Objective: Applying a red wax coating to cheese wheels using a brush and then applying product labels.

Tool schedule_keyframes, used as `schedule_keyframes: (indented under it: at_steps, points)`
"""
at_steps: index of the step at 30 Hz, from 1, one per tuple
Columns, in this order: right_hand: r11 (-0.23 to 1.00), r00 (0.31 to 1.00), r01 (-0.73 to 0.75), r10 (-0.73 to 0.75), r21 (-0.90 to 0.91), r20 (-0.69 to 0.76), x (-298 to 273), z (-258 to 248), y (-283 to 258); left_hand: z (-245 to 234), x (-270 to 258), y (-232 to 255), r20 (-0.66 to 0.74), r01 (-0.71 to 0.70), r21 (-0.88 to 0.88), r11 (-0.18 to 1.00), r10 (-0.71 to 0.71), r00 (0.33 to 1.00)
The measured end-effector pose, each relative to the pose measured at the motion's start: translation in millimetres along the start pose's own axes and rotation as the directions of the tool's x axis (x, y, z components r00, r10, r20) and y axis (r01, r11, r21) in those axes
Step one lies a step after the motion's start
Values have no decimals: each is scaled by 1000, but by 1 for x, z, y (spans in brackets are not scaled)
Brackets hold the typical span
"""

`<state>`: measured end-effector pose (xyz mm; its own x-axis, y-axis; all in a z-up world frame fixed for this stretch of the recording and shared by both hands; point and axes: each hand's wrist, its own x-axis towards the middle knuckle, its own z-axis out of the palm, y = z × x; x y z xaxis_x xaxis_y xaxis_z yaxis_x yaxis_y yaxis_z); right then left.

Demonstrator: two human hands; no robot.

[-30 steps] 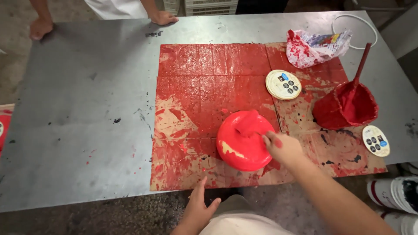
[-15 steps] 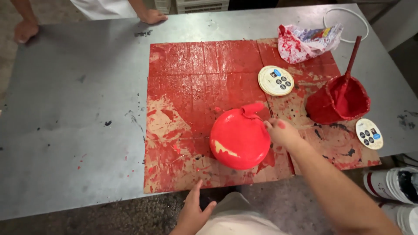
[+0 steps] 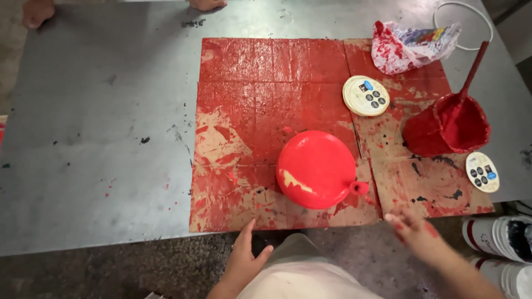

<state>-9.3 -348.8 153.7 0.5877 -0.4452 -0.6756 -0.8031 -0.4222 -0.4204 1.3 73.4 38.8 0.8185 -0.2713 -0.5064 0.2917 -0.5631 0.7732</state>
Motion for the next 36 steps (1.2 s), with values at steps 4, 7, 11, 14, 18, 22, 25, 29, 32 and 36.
schedule_keyframes:
  at_steps: [4,7,11,14,18,22,25,29,32,36]
  points:
    - [992,971,52,-77,116,226,24,-47,-15,-8,-3,15,54,70,22,997,-71,996]
    - [993,935,120,-116,9,335,35,-73,-41,-13,-8,25,69,83,47,995,-86,994]
    - [998,901,2,-30,64,433,78,-79,-55,-16,-11,32,98,154,22,988,-155,983]
    - [997,872,-57,27,47,489,90,-71,-68,-15,-13,25,67,135,5,991,-135,989]
    - [929,957,-81,173,-361,232,3,-25,-149,0,-6,-9,-40,22,-27,999,-23,999]
    - [981,971,99,-59,-166,232,41,44,-134,-3,-11,3,-2,99,-25,995,-99,995]
    - [973,945,227,-213,-28,248,60,86,-140,1,-7,7,-26,39,-30,999,-40,999]
    - [933,922,322,-347,160,172,54,89,-106,2,-5,4,-40,-16,-29,999,15,999]
    - [962,942,235,-260,137,213,41,60,-57,-10,-13,18,-1,70,-77,995,-71,997]
    - [977,970,151,-177,153,168,61,54,-2,-2,-5,-4,-12,87,-60,994,-87,996]
